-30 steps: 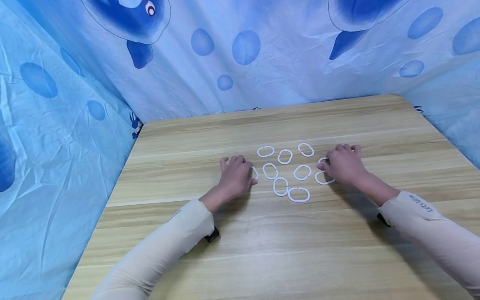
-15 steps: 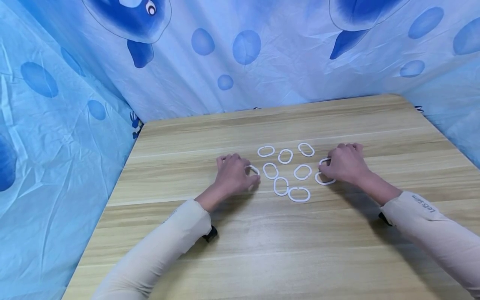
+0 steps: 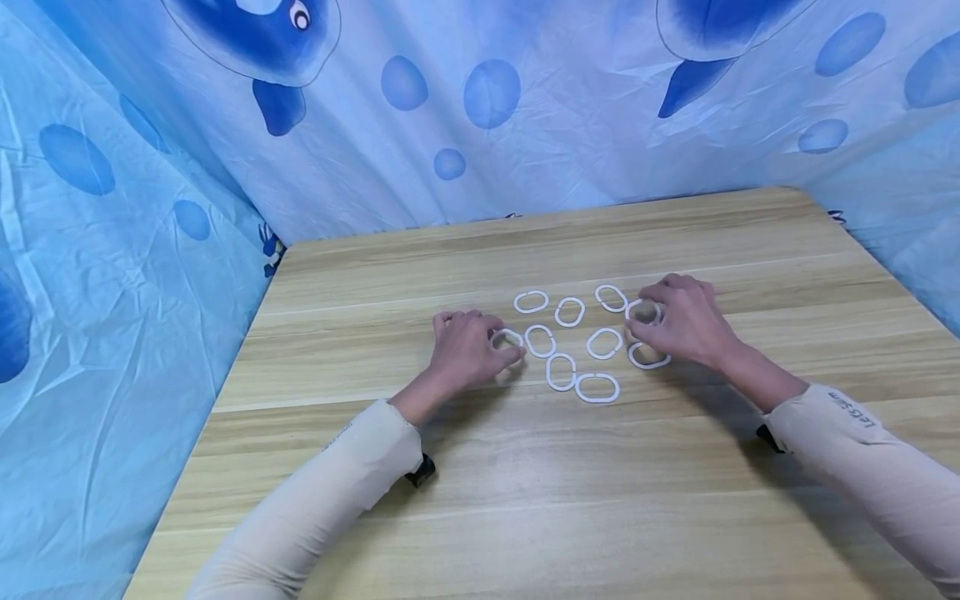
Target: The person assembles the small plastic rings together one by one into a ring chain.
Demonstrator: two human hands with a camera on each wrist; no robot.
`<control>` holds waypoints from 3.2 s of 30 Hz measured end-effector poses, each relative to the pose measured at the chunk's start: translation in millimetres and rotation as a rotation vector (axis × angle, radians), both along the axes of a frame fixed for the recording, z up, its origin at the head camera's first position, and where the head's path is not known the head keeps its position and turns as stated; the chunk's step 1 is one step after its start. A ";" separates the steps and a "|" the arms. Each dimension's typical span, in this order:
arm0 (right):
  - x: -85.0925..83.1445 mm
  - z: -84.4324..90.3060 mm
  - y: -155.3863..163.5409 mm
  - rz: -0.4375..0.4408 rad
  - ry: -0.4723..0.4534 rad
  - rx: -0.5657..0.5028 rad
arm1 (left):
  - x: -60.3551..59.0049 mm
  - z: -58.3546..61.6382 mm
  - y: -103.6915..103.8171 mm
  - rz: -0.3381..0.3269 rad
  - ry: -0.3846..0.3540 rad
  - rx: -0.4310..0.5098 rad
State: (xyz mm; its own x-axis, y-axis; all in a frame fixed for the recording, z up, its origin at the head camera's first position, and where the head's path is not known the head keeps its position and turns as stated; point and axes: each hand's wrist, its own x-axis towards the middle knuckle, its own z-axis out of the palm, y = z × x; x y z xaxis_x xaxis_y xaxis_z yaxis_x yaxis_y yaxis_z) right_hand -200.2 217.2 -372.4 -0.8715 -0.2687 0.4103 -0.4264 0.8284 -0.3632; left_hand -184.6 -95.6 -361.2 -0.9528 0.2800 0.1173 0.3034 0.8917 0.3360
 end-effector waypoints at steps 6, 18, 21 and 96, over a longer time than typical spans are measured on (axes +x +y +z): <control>0.1 3.2 -5.7 0.070 0.034 -0.130 | 0.4 2.4 0.8 0.006 -0.051 0.109; 13.3 30.1 -27.0 0.041 -0.272 -0.461 | 0.1 12.1 1.6 0.094 -0.264 0.452; 13.2 32.5 -28.7 0.058 -0.325 -0.534 | 0.1 13.6 0.6 0.128 -0.346 0.556; 20.6 37.2 -106.0 0.516 0.048 -0.804 | -3.4 18.9 17.5 0.133 -0.689 1.260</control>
State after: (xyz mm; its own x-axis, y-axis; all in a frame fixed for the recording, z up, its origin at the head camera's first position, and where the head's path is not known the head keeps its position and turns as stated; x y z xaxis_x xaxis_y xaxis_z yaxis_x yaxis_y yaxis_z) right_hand -179.7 111.2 -335.3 -0.7018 -0.2369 0.6719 -0.6987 0.0445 -0.7141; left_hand -188.0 -78.0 -342.3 -0.9311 0.2450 -0.2704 -0.3006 -0.0950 0.9490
